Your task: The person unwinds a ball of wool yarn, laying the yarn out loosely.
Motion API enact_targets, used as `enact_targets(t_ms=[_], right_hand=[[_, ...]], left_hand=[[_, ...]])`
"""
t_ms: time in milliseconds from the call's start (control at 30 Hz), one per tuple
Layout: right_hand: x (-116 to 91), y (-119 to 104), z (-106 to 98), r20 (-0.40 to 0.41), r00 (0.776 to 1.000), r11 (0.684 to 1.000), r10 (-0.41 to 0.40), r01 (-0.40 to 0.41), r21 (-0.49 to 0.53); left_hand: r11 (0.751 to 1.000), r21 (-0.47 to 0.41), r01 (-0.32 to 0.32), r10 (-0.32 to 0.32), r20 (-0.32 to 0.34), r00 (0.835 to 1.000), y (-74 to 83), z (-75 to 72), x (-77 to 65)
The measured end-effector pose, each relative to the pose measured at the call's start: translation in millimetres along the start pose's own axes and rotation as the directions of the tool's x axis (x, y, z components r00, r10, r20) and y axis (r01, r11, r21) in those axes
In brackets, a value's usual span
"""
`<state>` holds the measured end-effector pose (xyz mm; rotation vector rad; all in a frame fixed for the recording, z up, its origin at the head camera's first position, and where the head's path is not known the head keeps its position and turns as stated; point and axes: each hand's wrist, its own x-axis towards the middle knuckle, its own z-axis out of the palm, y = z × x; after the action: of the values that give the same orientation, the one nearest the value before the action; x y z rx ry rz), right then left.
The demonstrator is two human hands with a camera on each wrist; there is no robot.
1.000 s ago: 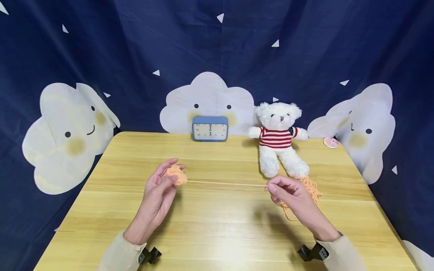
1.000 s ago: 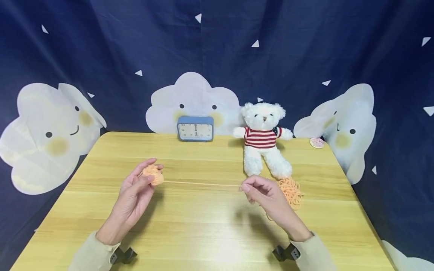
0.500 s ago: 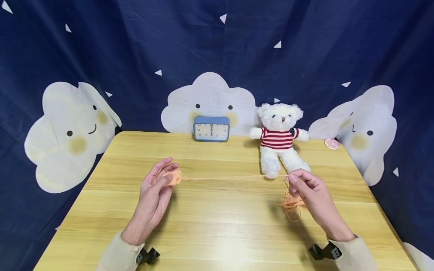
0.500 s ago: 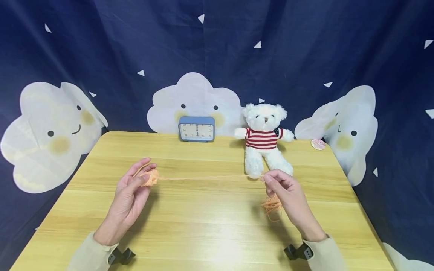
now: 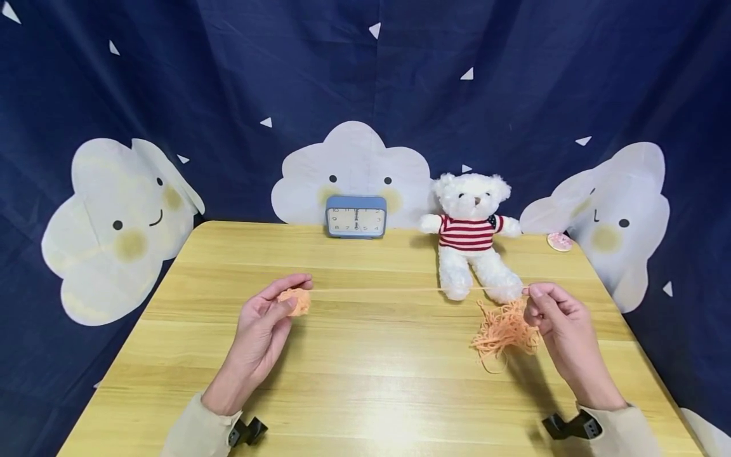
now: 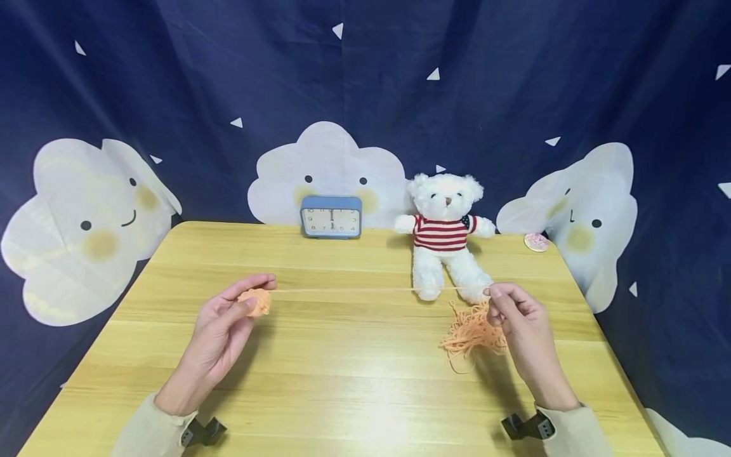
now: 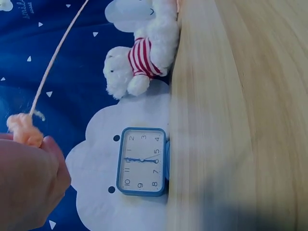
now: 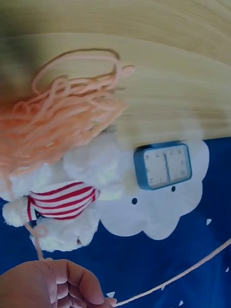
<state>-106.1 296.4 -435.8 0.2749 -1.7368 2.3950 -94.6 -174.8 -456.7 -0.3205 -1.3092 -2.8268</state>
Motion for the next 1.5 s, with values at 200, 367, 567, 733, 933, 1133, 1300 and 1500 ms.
enact_targets(t_ms=[200,367,567,733,933,1133,1300,1500], right_hand=[[6,-5,-6,-0.041,0.998,0.994,-0.052,0.056,0.097],[10,-10,-15,-0.012,0.995,0.978,-0.104,0.104,0.179],[13,-12,-23,-0.031,0.995,0.970,-0.097,0.101,0.221],[11,-10,-28,-0.133,0.989,0.962,-0.066,0.098,0.255],[9,-4,-38,-0.222,0.974,0.950,-0.042,0.108,0.293],[6,3,-50,-0.235,0.972,0.956,0.017,0.053,0.290],[2,7,-64,-0.216,0.966,0.981,0.141,-0.108,0.160],[-1,13,-80,-0.217,0.948,0.971,0.234,-0.239,0.005]], left_hand=[[0.986,0.142,0.085,-0.095,0.063,0.994,-0.4,-3.3,-2.8],[0.977,0.167,0.133,-0.149,0.084,0.985,-1.5,-3.9,-3.5],[0.974,0.149,0.170,-0.186,0.099,0.978,-2.3,-5.5,-1.7],[0.978,0.098,0.185,-0.190,0.045,0.981,-1.6,-7.1,-0.8],[0.985,0.040,0.170,-0.169,-0.030,0.985,0.3,-7.6,-1.3],[0.987,0.066,0.149,-0.135,-0.182,0.974,2.7,-4.3,-0.7],[0.993,0.016,0.115,-0.108,-0.233,0.966,4.5,-2.5,0.8],[0.999,-0.007,0.053,-0.054,-0.252,0.966,5.5,-2.0,2.4]])
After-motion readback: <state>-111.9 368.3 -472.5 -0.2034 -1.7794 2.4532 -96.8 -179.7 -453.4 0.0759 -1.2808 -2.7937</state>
